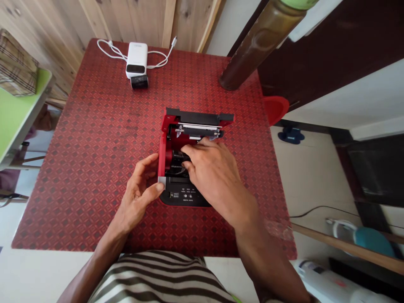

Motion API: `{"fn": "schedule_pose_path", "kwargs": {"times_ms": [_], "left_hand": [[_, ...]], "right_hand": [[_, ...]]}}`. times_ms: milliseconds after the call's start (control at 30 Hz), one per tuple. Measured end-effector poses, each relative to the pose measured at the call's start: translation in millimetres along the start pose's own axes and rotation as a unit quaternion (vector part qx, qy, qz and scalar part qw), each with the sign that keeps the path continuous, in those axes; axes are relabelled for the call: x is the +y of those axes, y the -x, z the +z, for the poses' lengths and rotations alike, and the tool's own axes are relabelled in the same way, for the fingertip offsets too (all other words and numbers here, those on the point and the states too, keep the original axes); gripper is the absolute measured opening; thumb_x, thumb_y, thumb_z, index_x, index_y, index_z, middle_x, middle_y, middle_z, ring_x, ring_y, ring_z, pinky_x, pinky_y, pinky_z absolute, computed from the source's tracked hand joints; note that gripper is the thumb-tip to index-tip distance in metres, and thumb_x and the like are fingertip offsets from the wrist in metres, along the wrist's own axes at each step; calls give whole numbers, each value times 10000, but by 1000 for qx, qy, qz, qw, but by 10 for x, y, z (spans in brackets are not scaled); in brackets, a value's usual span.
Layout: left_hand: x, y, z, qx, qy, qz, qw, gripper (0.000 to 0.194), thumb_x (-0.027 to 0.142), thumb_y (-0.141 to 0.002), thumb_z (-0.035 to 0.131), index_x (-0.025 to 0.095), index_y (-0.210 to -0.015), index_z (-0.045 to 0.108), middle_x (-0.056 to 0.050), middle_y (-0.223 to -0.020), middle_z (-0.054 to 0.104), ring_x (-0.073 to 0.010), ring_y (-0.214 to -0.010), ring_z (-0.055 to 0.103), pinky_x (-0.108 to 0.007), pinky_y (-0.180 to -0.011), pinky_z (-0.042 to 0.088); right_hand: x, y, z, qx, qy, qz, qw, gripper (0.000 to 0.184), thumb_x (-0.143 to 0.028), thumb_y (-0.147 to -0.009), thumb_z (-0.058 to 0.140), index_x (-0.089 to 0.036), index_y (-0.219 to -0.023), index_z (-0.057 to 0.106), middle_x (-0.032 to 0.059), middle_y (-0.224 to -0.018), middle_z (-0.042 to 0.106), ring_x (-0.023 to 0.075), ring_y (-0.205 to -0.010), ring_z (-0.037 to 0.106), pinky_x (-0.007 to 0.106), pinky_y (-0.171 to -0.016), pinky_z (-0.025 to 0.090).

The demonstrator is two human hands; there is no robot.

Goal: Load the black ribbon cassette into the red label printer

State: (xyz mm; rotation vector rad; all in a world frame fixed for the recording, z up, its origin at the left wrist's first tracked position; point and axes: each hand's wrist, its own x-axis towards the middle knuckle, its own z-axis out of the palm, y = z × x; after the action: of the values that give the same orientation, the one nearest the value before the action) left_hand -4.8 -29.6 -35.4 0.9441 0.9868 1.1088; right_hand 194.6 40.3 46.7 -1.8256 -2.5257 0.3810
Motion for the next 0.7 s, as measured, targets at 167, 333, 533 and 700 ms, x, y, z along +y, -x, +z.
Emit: {"fn": "schedule_pose_path", "kwargs": {"times_ms": [167,333,533,700], "left_hand": [[-2,-1,-2,1,-3,-2,1000,610,486,-1037,839,319,-1597,665,-106,-1647,703,-363,-1473,684,-556,-1220,587],[37,-6,20,4,-15,-4,1000,598,496,-1037,839,323,-1584,668,-109,-1645,708,-371,-1473,694,-575,-1246,571],[143,26,-60,0,-29,-27,999,554,486,-1048,837,328,-1563,705,-98,-1634,724,-374,-1463,699,-581,-1261,553],[346,-324,-140,46,-108,47,992,509,576,-1057,817,310,-1489,773,-90,-1592,745,-411,-1551,626,-592,-1320,478]], "right_hand": [[85,-46,121,35,14,-41,998,211,-61,-1011,710,-234,-920,788,117,-919,862,355,-1065,760,485,-923,495],[110,96,113,69,-41,-52,995,311,17,-1028,635,-227,-1137,795,117,-1161,893,330,-1153,780,467,-950,514],[194,436,-28,102,-182,-142,968,484,4,-1109,487,-249,-1401,779,78,-1432,856,271,-1359,761,496,-1130,590],[188,518,17,122,-207,-174,955,231,-79,-1129,654,-208,-1231,816,84,-1216,875,272,-1189,769,476,-1041,642]]}}
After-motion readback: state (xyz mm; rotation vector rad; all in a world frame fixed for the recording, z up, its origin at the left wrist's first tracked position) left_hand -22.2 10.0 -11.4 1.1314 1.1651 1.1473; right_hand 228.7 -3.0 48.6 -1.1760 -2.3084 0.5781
